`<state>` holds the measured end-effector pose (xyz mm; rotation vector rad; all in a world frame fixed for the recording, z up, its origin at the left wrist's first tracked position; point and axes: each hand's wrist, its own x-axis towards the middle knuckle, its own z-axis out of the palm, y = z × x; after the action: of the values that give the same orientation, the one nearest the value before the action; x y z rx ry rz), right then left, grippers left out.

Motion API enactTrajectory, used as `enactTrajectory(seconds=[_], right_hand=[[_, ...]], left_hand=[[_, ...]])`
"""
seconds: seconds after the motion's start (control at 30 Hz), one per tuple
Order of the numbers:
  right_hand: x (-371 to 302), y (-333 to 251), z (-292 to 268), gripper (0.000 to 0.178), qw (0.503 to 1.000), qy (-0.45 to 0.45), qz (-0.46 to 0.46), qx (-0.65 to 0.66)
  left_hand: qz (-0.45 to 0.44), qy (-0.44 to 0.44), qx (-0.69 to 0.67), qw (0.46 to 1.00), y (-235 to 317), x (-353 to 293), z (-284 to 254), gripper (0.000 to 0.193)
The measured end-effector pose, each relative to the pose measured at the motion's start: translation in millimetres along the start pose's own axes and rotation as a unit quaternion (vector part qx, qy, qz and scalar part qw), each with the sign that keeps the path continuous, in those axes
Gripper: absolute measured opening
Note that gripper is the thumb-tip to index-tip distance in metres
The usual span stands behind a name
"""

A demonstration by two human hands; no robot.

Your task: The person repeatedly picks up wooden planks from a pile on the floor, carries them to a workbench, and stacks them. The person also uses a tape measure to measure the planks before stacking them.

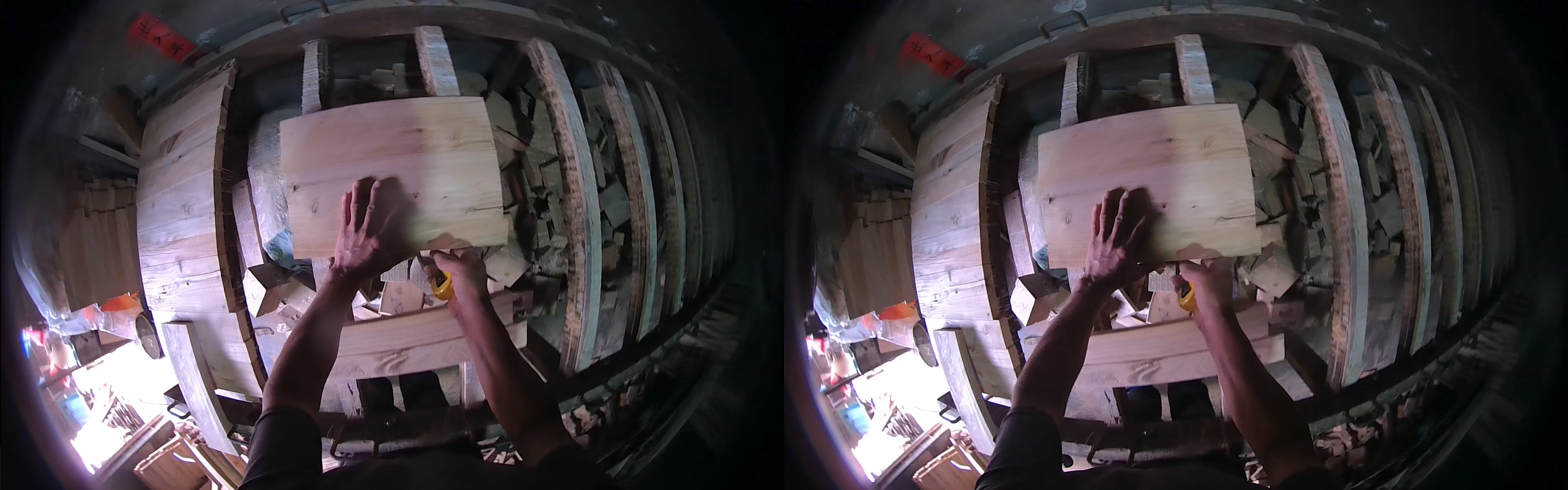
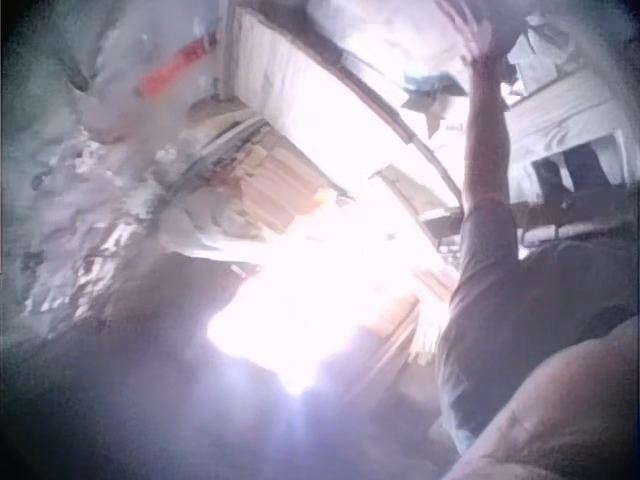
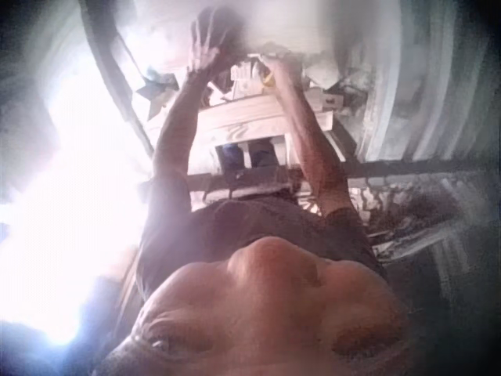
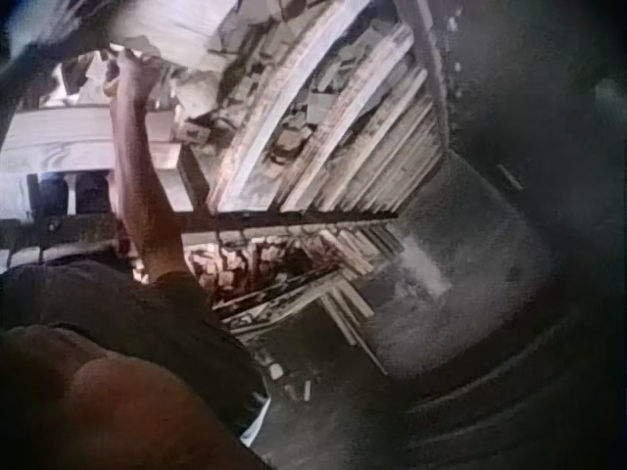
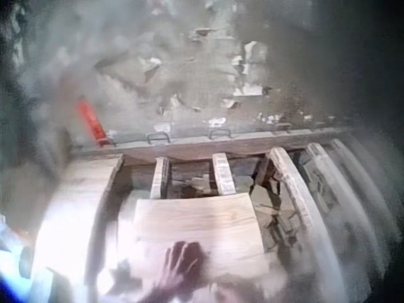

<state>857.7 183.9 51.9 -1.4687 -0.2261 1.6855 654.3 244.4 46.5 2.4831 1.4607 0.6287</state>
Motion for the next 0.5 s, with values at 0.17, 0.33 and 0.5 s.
enactTrajectory(seconds=[0.17, 0.33, 0.5], right_hand=[[81.9, -51.5, 40.2, 0.011, 0.999, 0.019, -0.036, -0.018], [147.6, -120.8, 109.1, 0.014, 0.999, 0.012, -0.042, -0.001], [190.1, -141.4, 141.9, 0.019, 0.998, -0.038, -0.044, 0.012]], left_hand=[[0.044, 0.042, 0.012, 0.998, -50.0, 93.6, -16.6, 0.066], [0.086, 0.100, 0.028, 0.991, -139.3, 172.8, 9.4, 0.056], [0.051, 0.052, 0.060, 0.996, -175.6, 206.6, 25.2, 0.080]])
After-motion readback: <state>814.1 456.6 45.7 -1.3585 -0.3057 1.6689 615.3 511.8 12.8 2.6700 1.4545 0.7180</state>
